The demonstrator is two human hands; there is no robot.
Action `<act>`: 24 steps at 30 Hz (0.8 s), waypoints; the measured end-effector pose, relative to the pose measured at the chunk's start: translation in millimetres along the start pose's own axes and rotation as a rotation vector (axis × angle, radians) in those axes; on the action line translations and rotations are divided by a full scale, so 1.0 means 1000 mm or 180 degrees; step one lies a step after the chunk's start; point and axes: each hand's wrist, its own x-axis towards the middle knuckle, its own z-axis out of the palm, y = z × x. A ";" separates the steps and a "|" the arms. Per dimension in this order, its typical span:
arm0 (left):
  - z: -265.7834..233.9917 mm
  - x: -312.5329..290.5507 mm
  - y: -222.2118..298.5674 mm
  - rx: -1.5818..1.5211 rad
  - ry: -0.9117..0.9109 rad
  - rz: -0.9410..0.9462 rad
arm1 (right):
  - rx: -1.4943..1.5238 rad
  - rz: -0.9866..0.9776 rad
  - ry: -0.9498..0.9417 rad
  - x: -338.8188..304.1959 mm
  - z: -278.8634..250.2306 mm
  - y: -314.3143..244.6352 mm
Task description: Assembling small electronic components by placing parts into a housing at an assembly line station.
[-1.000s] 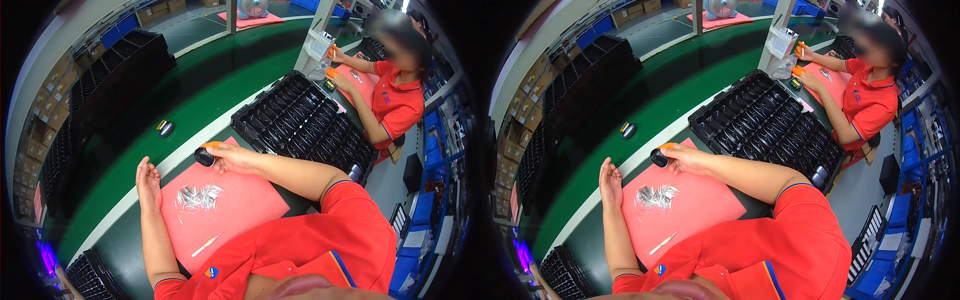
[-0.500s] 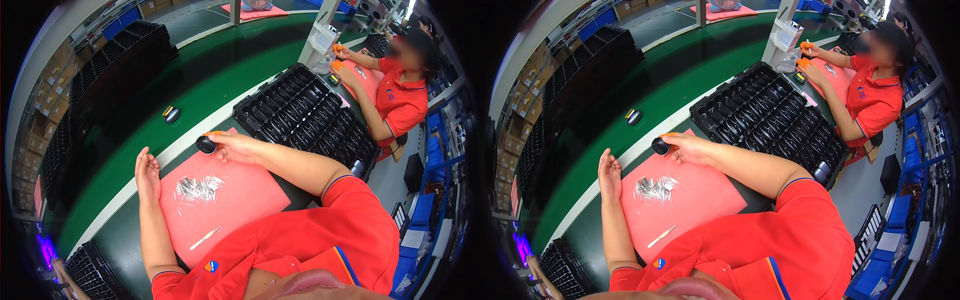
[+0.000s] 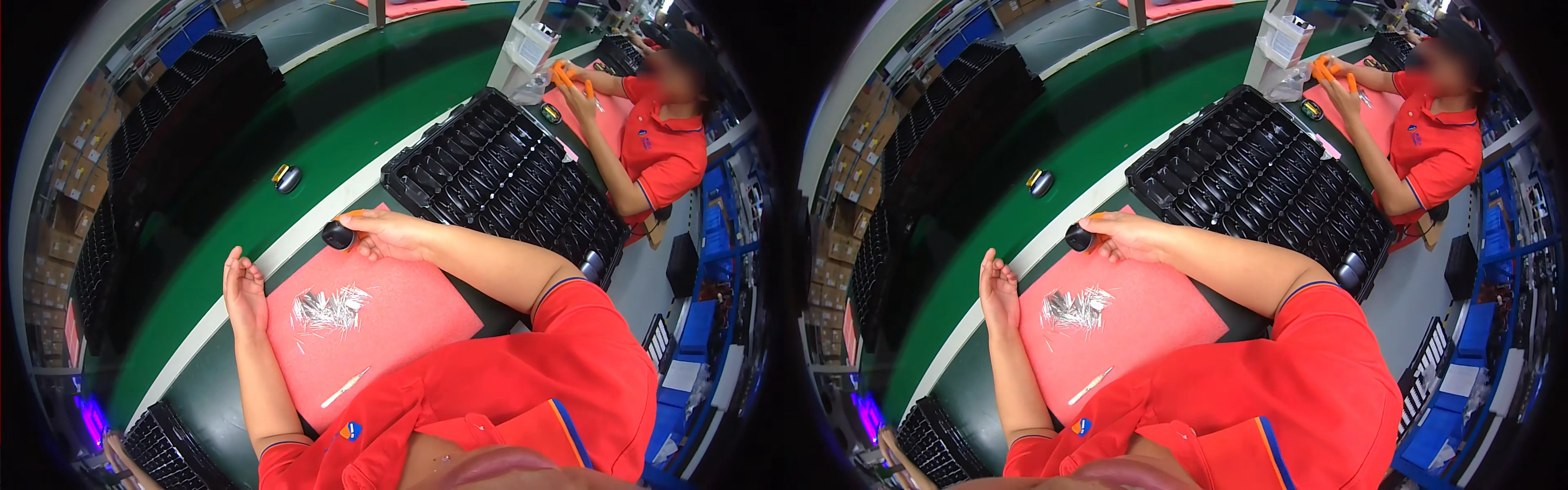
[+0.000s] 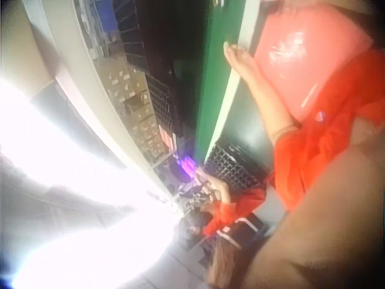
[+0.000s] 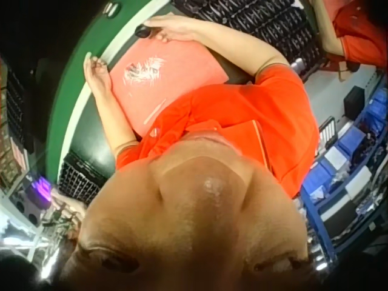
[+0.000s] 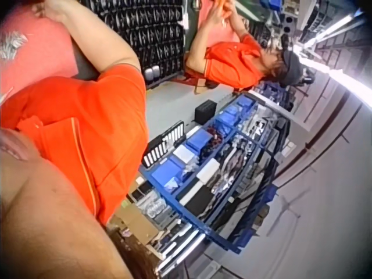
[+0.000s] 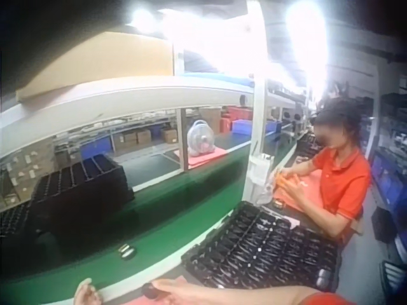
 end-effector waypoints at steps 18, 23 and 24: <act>0.010 -0.004 0.002 0.0231 -0.0064 0.0015 | -0.0158 -0.0045 -0.0137 -0.004 -0.002 0.005; 0.014 -0.003 0.000 0.0213 -0.0053 -0.0009 | -0.0134 -0.0022 -0.0166 -0.004 -0.003 0.004; 0.014 -0.002 -0.002 0.0183 -0.0058 -0.0014 | -0.0128 0.0007 -0.0142 -0.003 -0.003 0.003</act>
